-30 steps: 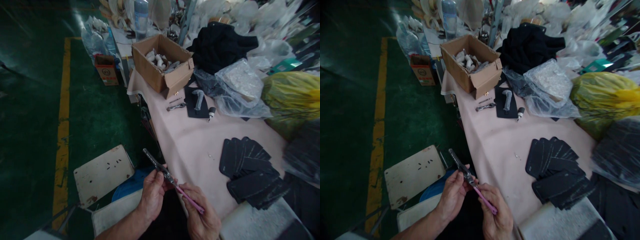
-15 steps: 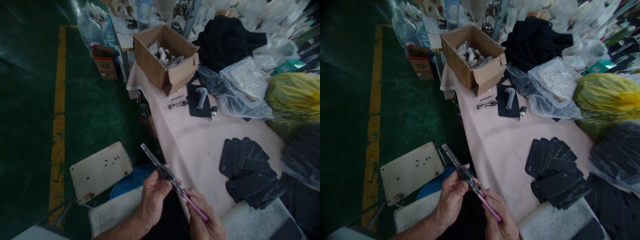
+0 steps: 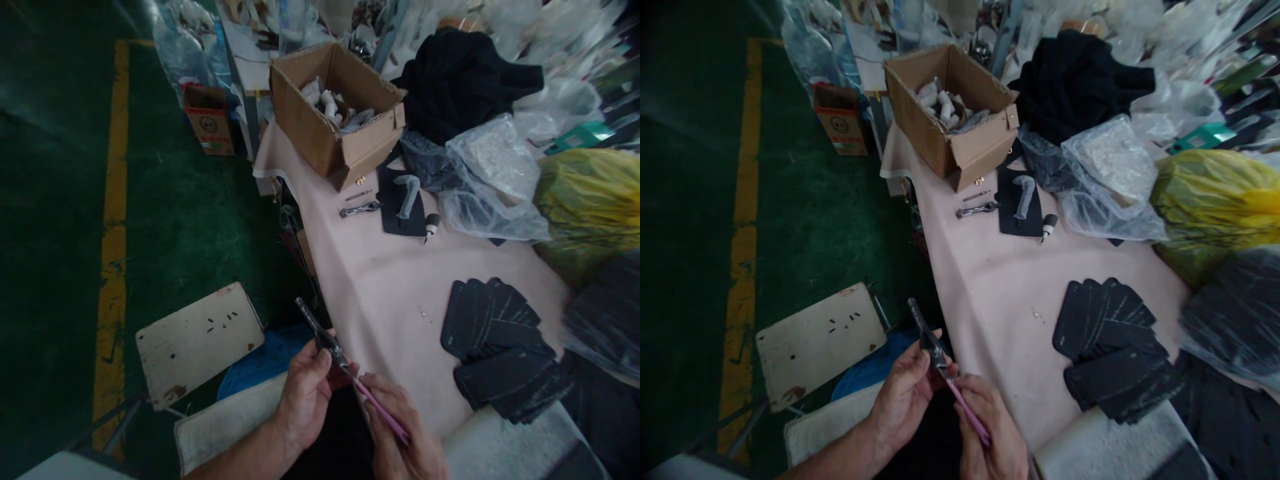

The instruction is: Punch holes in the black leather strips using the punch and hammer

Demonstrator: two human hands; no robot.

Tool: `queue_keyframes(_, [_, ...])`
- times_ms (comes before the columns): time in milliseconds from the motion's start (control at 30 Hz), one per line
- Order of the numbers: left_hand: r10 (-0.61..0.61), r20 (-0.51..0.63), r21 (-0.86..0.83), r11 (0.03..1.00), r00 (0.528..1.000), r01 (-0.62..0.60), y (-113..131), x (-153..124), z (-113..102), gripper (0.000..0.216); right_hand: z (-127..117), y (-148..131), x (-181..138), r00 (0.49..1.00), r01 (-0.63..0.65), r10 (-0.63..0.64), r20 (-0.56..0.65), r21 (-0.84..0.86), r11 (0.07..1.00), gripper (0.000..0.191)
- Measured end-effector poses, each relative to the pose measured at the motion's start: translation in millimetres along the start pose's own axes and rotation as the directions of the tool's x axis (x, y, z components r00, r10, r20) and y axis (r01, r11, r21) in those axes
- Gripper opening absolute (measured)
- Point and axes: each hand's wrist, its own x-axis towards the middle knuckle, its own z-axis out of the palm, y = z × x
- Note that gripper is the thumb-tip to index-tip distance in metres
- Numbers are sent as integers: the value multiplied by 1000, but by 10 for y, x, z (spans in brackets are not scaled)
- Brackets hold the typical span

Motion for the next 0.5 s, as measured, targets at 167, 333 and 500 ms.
queue_keyframes(167, [6,-57,3,1000,998,-6,4,71,-73,50,-18,-52,22,999,41,-41,0,-41,998,22])
queue_keyframes(333, [109,-65,261,961,992,-88,40,151,-174,65,-25,-6,-18,992,-95,101,-80,72,993,15])
queue_keyframes(500, [298,-48,543,809,953,-225,204,222,-267,65,-99,68,-83,972,-182,194,-133,102,978,12])
